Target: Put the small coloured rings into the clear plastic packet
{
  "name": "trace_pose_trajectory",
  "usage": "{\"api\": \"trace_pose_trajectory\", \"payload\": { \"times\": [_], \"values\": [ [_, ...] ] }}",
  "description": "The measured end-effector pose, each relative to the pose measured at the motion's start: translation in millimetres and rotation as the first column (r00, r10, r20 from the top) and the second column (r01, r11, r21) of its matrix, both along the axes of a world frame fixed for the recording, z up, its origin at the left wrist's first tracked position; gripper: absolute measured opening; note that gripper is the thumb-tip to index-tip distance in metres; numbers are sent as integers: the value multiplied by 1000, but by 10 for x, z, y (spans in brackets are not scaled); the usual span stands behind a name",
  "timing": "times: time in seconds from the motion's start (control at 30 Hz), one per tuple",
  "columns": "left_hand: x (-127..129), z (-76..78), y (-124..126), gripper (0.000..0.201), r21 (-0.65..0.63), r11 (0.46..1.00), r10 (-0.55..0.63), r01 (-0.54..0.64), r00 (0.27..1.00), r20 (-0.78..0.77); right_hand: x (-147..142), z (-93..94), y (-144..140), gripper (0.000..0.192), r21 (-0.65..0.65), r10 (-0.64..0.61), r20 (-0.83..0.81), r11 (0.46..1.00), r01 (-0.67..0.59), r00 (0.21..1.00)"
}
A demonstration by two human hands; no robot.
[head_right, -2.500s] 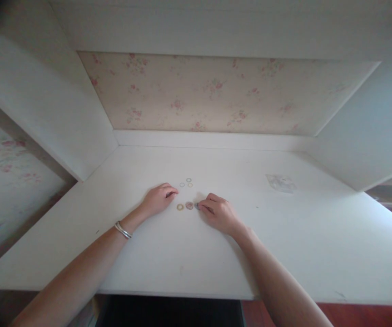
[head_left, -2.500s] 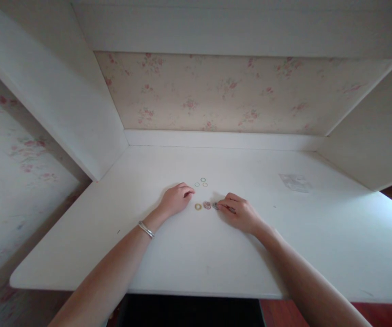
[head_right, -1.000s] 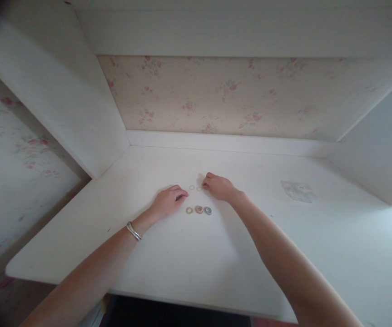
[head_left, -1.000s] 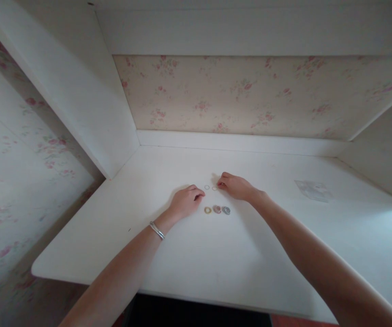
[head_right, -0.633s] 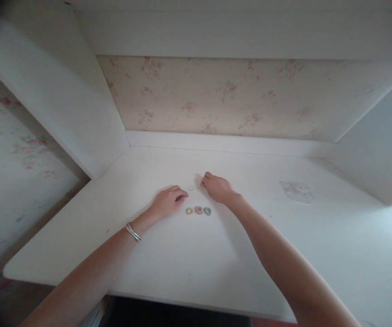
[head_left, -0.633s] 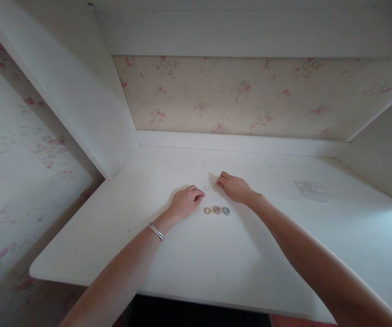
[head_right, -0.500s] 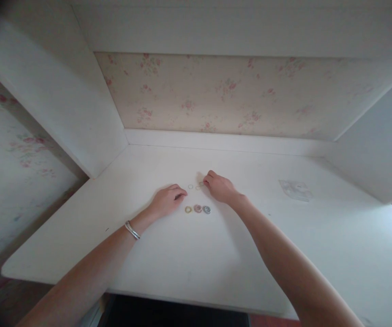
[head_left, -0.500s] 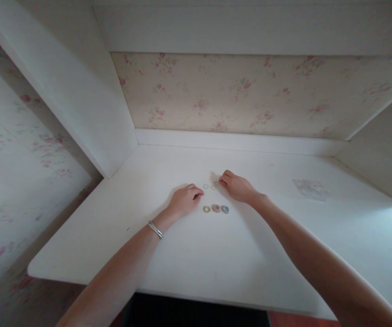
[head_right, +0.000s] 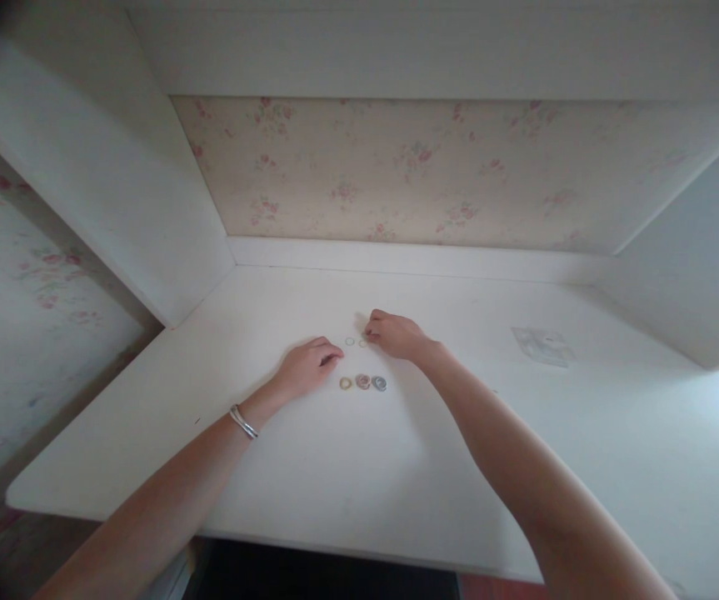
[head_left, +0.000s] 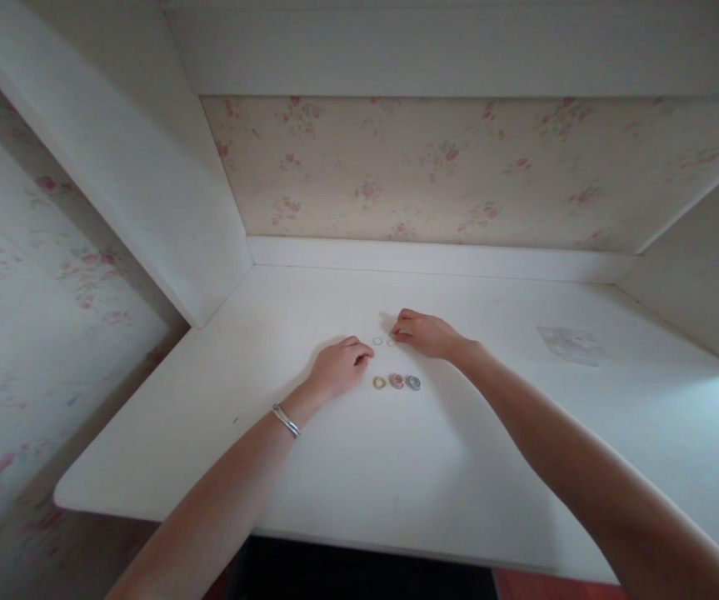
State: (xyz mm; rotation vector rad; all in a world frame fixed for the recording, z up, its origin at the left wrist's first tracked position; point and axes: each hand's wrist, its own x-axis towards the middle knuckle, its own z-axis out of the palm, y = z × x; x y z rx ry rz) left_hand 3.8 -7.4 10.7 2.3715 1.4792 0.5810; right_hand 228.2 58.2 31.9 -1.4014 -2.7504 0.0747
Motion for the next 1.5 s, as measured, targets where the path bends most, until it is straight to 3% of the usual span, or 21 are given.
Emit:
{"api": "trace_pose_trajectory", "payload": {
  "times": [0.7,1.17,1.5],
  "values": [
    [-25,-23,-1,27,44,999,-30,30,1000,-1,-106,11,-159,30,52,-77,206,996,68,975],
    [-28,-13,-4,28,37,999,-34,36,999,-32,-272,202,-271,28,184,-37,408,982,-43,912],
    [-41,-51,17,28,50,998,-37,39,998,-47,-225,168,-276,29,147,-51,430,989,-14,901]
  ]
}}
